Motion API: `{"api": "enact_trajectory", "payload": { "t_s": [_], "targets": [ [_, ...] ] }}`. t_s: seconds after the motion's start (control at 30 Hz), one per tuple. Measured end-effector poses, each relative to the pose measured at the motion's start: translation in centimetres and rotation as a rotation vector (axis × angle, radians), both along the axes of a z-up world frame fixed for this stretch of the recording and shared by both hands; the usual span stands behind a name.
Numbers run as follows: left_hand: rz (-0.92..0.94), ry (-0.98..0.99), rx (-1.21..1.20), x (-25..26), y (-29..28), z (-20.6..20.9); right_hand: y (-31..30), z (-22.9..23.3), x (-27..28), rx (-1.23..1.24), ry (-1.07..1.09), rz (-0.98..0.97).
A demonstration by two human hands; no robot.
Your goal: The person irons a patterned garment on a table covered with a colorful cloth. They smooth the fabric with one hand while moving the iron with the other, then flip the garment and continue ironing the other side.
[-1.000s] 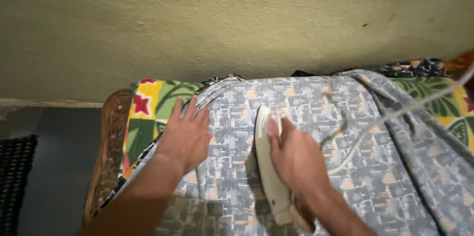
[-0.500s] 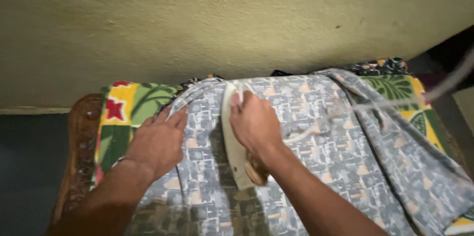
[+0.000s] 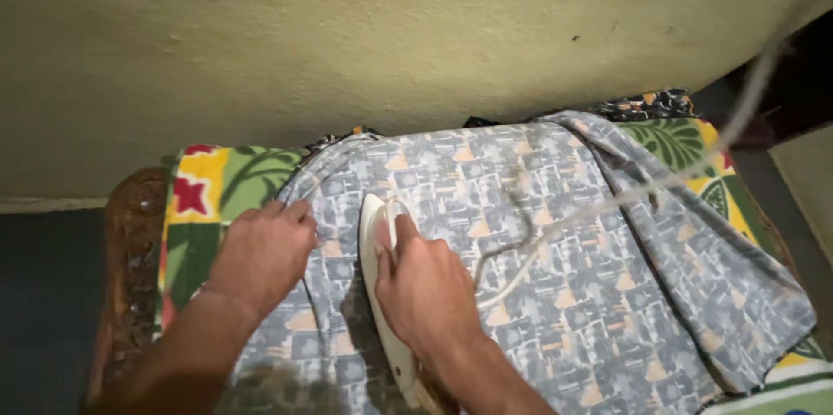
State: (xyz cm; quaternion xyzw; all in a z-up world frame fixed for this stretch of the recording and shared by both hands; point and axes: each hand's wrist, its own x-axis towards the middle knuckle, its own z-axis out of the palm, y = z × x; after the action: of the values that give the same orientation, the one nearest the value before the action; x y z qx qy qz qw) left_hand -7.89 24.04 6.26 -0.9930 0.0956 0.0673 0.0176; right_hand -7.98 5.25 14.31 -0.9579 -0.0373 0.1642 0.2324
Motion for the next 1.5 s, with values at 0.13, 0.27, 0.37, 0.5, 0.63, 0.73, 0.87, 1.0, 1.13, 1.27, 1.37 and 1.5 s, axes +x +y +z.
{"api": "enact_trajectory", "payload": {
  "t_s": [0.13, 0.27, 0.37, 0.5, 0.63, 0.73, 0.87, 1.0, 1.13, 1.27, 1.37, 1.5],
  "targets": [
    [-0.047, -0.117, 0.036, -0.6, 0.2, -1.0, 0.3, -0.2, 0.8, -0.016, 0.100, 0.000],
    [-0.038, -0.189, 0.001, -0.7, 0.2, -1.9, 1.4, -1.8, 3.3, 0.040, -0.113, -0.009],
    [-0.017, -0.156, 0.067, -0.6, 0.0, -1.9, 2.4, -2.9, 6.2, 0.056, -0.179, 0.012],
    [0.026, -0.142, 0.061, -0.5, -0.7, -1.6, 2.9, -3.5, 7.1, 0.039, -0.204, 0.023],
    [0.052, -0.121, 0.059, -0.6, -0.8, -1.2, 1.8, -2.7, 4.1, 0.064, -0.185, 0.024],
    [0.048, -0.157, 0.062, -0.8, -1.2, -1.2, 0.5, -1.9, 0.5, -0.003, -0.079, 0.003],
    [0.061, -0.171, 0.096, -1.1, -1.3, -1.2, -1.4, -0.8, -4.4, 0.028, -0.053, -0.031],
    [0.079, -0.153, 0.035, -1.9, -1.7, -0.9, -2.2, -0.4, -7.2, -0.011, 0.036, -0.061],
    [0.053, -0.442, -0.043, -6.2, -2.8, -0.8, -2.1, -0.1, -6.7, -0.021, 0.158, -0.069],
    [0.127, -0.382, -0.377, -13.2, -4.2, -1.4, -1.6, -0.3, -5.3, 0.020, 0.045, -0.036],
    [0.055, -0.294, -0.470, -16.7, -3.4, -3.5, -1.3, -0.9, -4.2, 0.016, -0.066, -0.002],
    [-0.209, -0.216, -0.446, -19.6, -1.0, -7.7, -1.0, -1.4, -3.7, 0.043, -0.103, -0.025]
  ]
}}
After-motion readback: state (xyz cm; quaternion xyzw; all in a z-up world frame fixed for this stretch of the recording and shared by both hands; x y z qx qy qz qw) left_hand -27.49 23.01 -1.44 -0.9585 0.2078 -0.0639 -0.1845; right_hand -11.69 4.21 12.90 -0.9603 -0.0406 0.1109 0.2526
